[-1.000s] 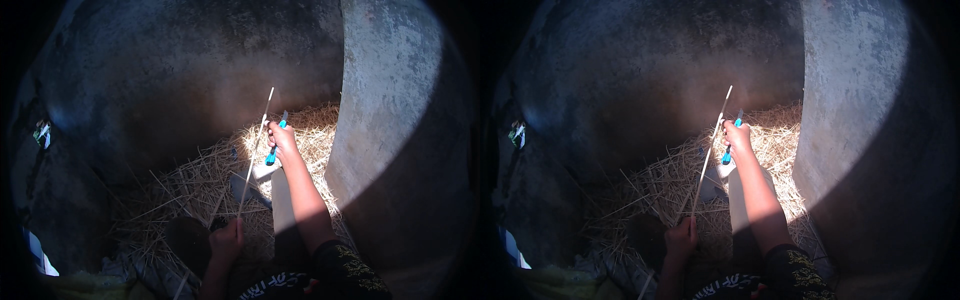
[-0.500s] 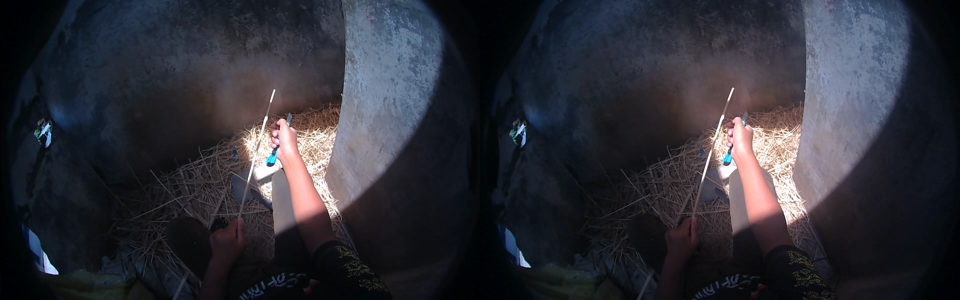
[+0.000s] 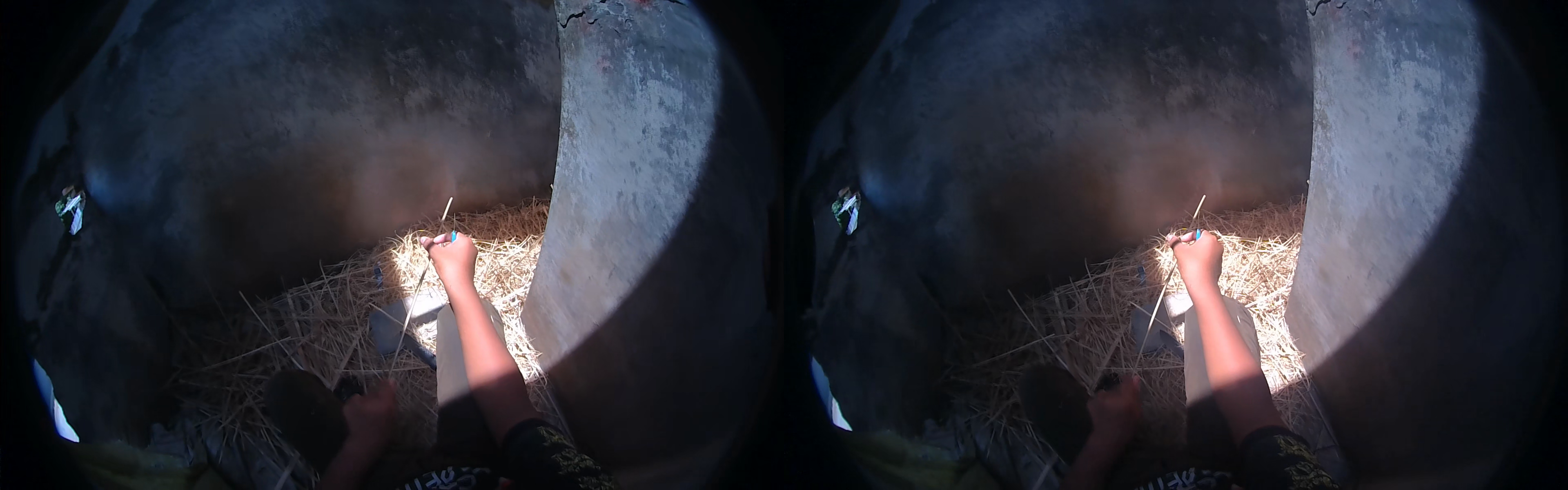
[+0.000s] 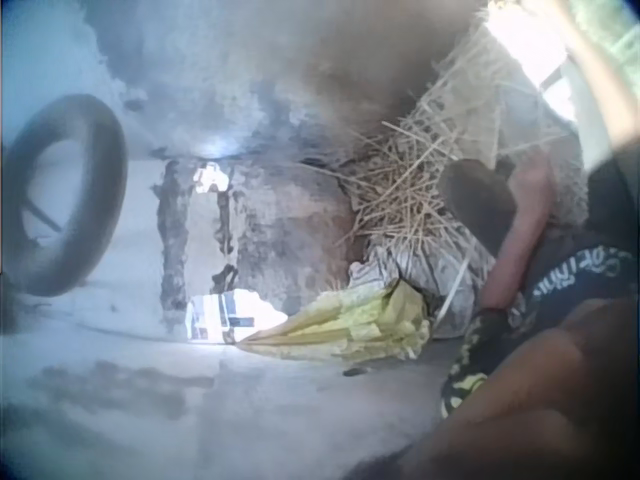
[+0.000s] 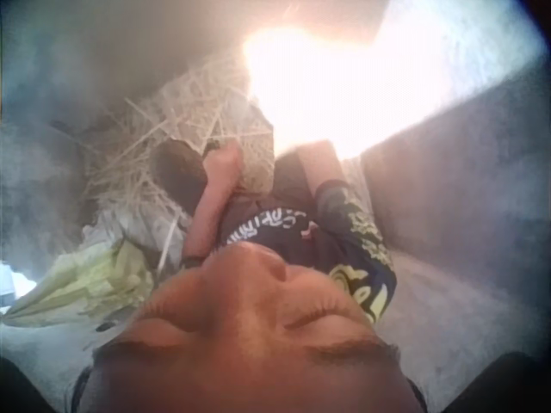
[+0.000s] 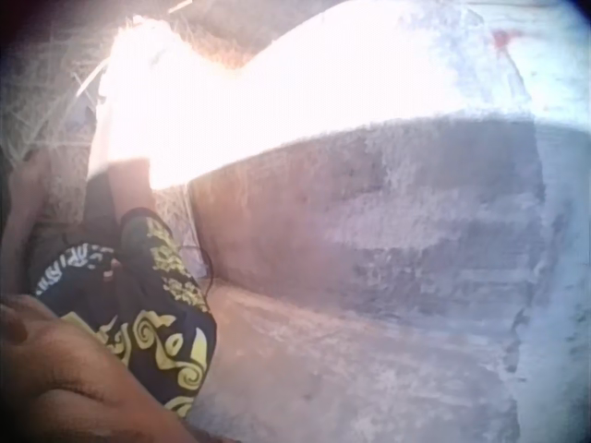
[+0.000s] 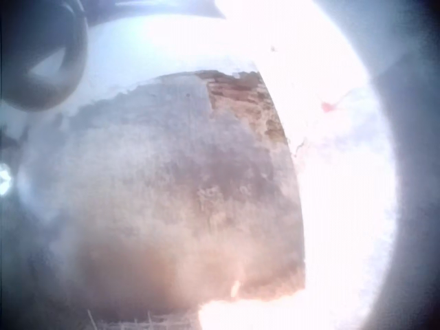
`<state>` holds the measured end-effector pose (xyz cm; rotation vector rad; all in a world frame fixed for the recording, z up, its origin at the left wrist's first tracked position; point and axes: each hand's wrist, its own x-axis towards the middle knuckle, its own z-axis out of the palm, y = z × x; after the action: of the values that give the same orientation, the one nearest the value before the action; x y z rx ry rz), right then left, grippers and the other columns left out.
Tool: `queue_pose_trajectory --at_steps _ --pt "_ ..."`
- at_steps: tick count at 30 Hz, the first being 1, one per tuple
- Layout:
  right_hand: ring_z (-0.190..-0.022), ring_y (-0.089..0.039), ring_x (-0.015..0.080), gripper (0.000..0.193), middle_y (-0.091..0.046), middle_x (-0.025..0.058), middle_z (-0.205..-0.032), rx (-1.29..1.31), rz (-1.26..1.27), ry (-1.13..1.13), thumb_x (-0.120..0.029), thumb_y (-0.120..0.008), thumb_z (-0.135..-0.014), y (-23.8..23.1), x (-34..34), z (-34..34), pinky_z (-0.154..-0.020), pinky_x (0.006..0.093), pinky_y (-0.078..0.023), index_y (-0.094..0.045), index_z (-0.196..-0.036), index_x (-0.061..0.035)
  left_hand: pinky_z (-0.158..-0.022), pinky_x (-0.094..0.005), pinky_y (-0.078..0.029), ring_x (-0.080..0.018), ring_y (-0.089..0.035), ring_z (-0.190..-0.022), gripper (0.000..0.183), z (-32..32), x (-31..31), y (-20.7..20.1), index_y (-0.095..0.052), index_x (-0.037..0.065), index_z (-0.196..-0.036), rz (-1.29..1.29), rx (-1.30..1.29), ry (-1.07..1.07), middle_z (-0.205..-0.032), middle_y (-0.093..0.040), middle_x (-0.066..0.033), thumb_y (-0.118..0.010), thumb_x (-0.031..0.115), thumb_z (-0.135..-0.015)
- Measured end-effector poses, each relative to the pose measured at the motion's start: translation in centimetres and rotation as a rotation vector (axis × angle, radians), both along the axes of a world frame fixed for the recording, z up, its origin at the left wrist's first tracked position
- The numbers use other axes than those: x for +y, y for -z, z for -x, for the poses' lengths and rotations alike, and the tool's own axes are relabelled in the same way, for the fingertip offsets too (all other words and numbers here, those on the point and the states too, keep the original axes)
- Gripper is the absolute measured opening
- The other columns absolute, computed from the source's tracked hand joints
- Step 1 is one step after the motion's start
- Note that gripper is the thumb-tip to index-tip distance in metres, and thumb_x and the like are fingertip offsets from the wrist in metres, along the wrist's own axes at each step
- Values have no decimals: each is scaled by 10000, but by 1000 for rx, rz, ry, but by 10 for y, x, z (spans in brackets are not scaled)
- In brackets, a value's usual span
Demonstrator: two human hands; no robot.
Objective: The person sits inside a concrete structure and uses a utility knife to cut and trim thin wooden sticks. They hold the sticks with one hand and slice them into smaller pieces with the other, occasionally adjusting the grip to continue cutting.
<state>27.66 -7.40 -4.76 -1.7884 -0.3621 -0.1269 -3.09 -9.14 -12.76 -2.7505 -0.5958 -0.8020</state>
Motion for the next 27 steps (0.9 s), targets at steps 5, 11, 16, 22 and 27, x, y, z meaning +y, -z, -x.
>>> queue_pose_trajectory --at_steps 5,11,16,22,27 --pt "-405 -432 103 255 -516 13 -577 444 -349 -340 -228 -557 -964 6 -3 -14 -354 264 -343 -673 -855 -29 -423 -399 -442 -250 -555 -406 206 -2 -2 -9 -588 137 -782 105 -73 -55 -517 -552 -69 -592 246 -957" --pt "-403 -421 78 261 -503 5 -576 403 -366 -333 -240 -728 -883 -3 -3 -2 -355 252 -328 -578 -775 -55 -431 -386 -462 -280 -570 -427 216 2 -1 -15 -590 124 -740 201 -165 13 -552 -584 -89 -635 211 -933" --pt "-406 -420 68 216 -501 -6 -581 367 -377 -336 -164 -749 -862 2 -1 -10 -353 252 -319 -583 -793 -44 -443 -370 -469 -273 -585 -442 217 2 -1 -21 -586 118 -730 210 -179 52 -568 -597 -97 -653 195 -922" --pt "-392 -371 61 131 -473 -4 -586 683 -714 -519 -106 -673 -871 1 -8 -14 -352 248 -278 -581 -821 -28 -453 -378 -478 -289 -604 -468 181 4 -2 -25 -614 104 -767 279 -197 68 -579 -600 -114 -648 184 -925" --pt "-381 -357 47 164 -448 -35 -566 757 -732 -579 -180 -645 -931 -3 -12 -14 -345 230 -274 -592 -860 -42 -489 -428 -488 -342 -623 -528 160 6 -2 -27 -644 92 -836 484 -212 68 -609 -608 -145 -624 205 -946"
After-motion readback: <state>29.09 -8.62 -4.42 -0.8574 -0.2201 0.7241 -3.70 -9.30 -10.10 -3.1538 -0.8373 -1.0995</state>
